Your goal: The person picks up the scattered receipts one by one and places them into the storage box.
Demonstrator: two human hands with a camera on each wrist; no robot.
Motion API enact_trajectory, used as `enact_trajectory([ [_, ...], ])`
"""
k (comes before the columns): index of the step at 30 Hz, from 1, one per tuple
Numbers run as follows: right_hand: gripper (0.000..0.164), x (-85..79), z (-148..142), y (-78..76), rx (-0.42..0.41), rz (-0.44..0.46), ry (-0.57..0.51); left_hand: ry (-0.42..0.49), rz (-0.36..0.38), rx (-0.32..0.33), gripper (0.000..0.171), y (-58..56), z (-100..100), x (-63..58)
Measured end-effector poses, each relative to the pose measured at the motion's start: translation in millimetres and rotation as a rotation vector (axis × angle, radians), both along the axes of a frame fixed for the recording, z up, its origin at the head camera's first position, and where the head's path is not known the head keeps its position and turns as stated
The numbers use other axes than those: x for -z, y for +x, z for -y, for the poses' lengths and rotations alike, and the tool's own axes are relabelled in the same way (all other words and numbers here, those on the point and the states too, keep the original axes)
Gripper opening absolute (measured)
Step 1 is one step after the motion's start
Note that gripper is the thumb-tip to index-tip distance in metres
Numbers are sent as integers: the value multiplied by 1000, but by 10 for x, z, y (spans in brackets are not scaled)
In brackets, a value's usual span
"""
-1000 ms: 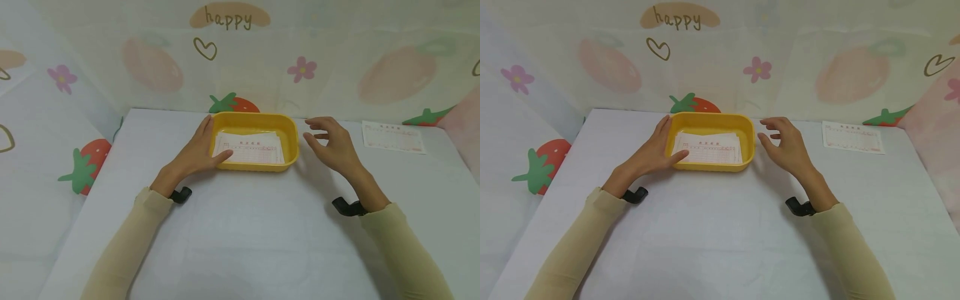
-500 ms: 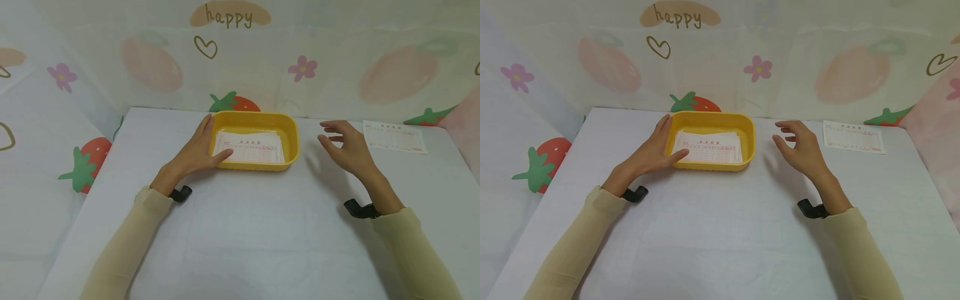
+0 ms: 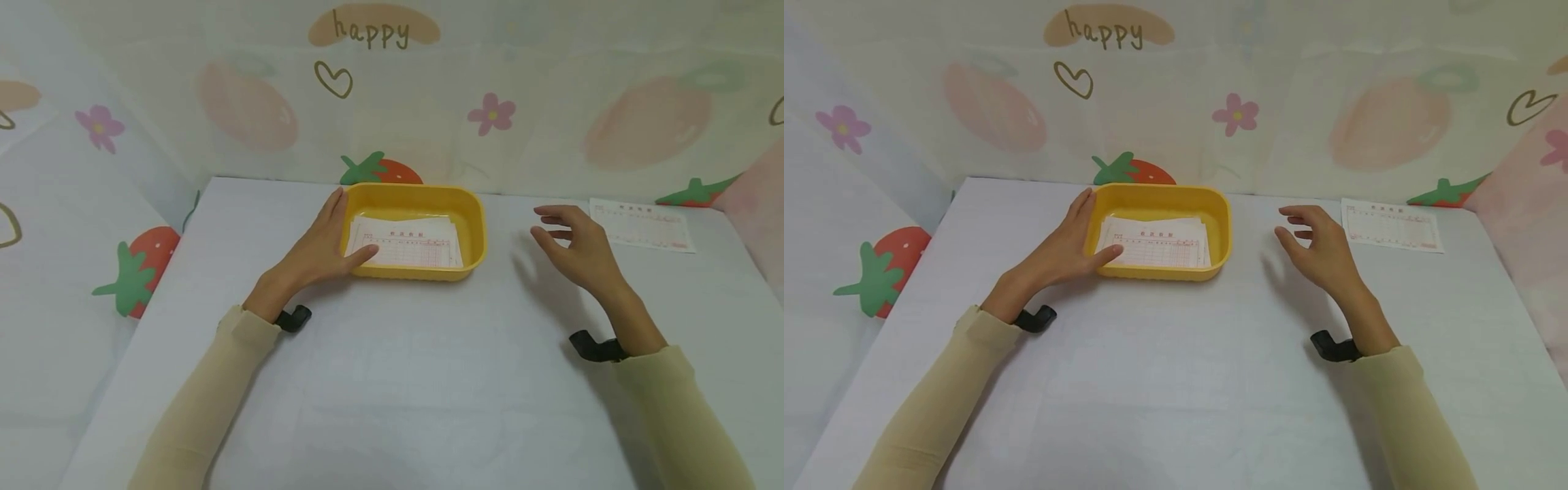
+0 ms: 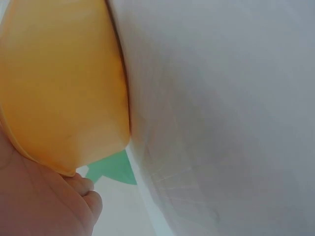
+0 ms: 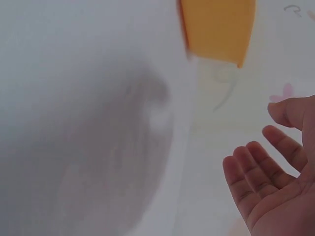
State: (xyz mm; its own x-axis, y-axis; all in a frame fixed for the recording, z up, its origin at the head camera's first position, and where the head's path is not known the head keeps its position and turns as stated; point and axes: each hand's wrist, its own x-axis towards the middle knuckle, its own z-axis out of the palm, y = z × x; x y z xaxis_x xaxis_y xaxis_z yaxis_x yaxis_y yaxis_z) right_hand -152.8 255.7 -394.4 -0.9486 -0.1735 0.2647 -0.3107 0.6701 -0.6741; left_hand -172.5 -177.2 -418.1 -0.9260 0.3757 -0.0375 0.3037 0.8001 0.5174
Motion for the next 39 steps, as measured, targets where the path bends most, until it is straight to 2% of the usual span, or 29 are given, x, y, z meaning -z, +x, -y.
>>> enact_trajectory([
  [18, 43, 137, -326, -23, 91, 57, 40, 7, 8, -7, 118, 0, 10, 15],
  [28, 47, 131, -658, -99, 148, 89, 90, 9, 17, -11, 118, 11, 5, 33],
  [39, 52, 72, -1142, -179, 254, 113, 114, 8, 4, -7, 117, 6, 0, 4],
])
